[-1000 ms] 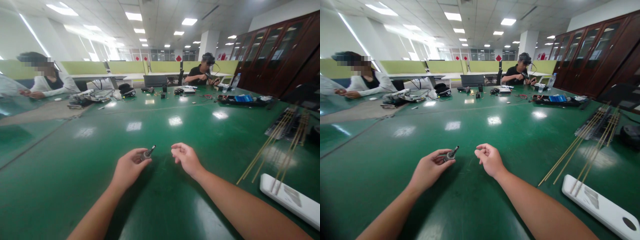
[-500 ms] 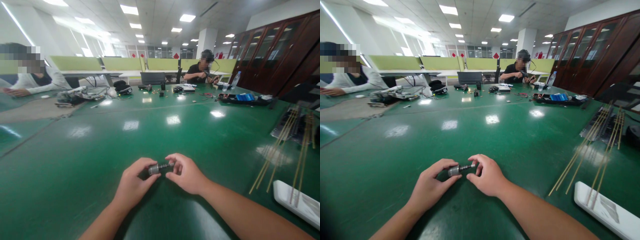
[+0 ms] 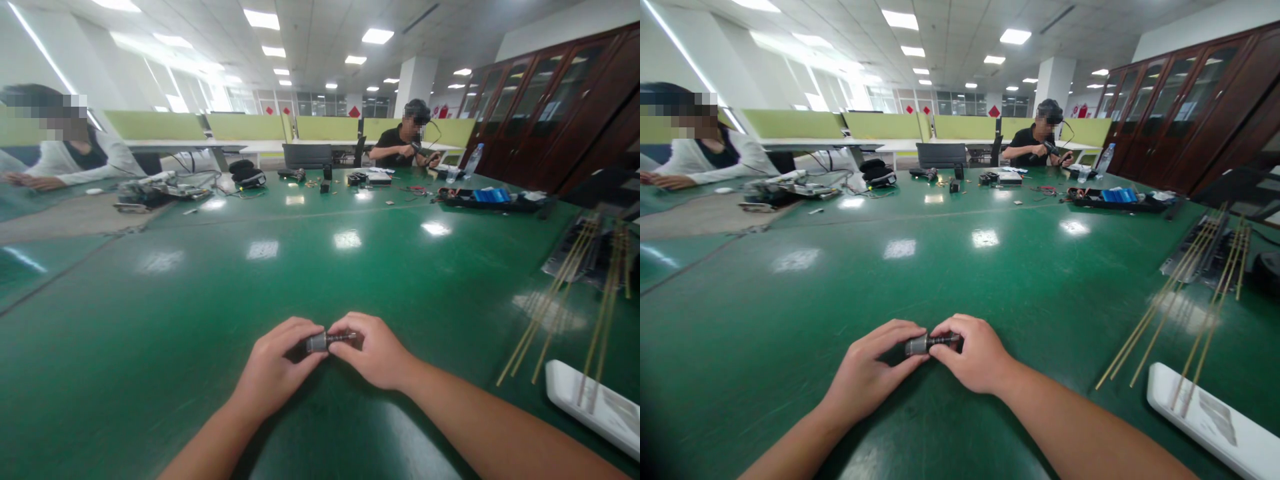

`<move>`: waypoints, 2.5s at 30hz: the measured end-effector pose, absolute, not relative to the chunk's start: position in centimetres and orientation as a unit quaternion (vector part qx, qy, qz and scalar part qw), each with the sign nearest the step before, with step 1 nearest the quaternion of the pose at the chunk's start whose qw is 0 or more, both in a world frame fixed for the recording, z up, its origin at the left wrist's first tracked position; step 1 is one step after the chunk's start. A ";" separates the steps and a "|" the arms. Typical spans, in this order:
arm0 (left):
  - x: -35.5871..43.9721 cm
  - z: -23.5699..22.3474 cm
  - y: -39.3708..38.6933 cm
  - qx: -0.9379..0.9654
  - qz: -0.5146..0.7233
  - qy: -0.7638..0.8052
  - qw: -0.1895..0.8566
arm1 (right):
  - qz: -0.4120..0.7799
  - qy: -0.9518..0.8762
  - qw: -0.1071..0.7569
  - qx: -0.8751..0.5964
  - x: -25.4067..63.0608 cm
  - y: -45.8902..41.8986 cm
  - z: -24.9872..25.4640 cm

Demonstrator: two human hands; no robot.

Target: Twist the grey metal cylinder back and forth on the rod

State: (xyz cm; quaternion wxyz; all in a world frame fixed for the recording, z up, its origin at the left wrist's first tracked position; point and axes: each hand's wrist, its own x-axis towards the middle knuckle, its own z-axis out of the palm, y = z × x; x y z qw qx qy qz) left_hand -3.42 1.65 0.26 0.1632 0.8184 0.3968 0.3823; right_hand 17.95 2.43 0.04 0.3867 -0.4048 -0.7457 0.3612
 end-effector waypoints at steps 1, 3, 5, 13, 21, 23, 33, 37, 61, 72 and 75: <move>-3.4 0.2 1.7 0.817 0.383 0.398 0.165 | 0.359 -0.746 0.387 -0.406 17.9 2.4 0.1; -3.4 0.1 1.7 0.814 0.385 0.402 0.168 | 0.356 -0.747 0.385 -0.409 17.9 2.3 0.2; -3.4 0.0 1.7 0.811 0.386 0.405 0.170 | 0.355 -0.749 0.382 -0.410 17.9 2.3 0.2; -3.2 0.1 1.6 0.808 0.390 0.407 0.172 | 0.359 -0.746 0.387 -0.407 18.0 2.5 0.2; -3.1 0.2 1.5 0.796 0.408 0.414 0.169 | 0.360 -0.742 0.394 -0.405 18.1 2.6 0.2; -3.1 0.2 1.5 0.798 0.407 0.413 0.166 | 0.358 -0.743 0.394 -0.407 18.1 2.6 0.3; -3.1 0.1 1.5 0.808 0.405 0.406 0.136 | 0.375 -0.735 0.390 -0.409 18.1 2.5 0.2; -3.2 0.2 1.4 0.808 0.410 0.404 0.129 | 0.379 -0.732 0.384 -0.417 18.1 2.5 0.2; -3.2 0.7 1.1 0.804 0.424 0.401 0.115 | 0.394 -0.718 0.395 -0.416 18.2 2.4 0.2; -3.1 0.8 1.2 0.804 0.434 0.391 0.116 | 0.398 -0.710 0.398 -0.422 18.2 2.3 0.1; -3.1 0.8 1.1 0.801 0.434 0.398 0.110 | 0.406 -0.697 0.409 -0.427 18.2 2.2 0.1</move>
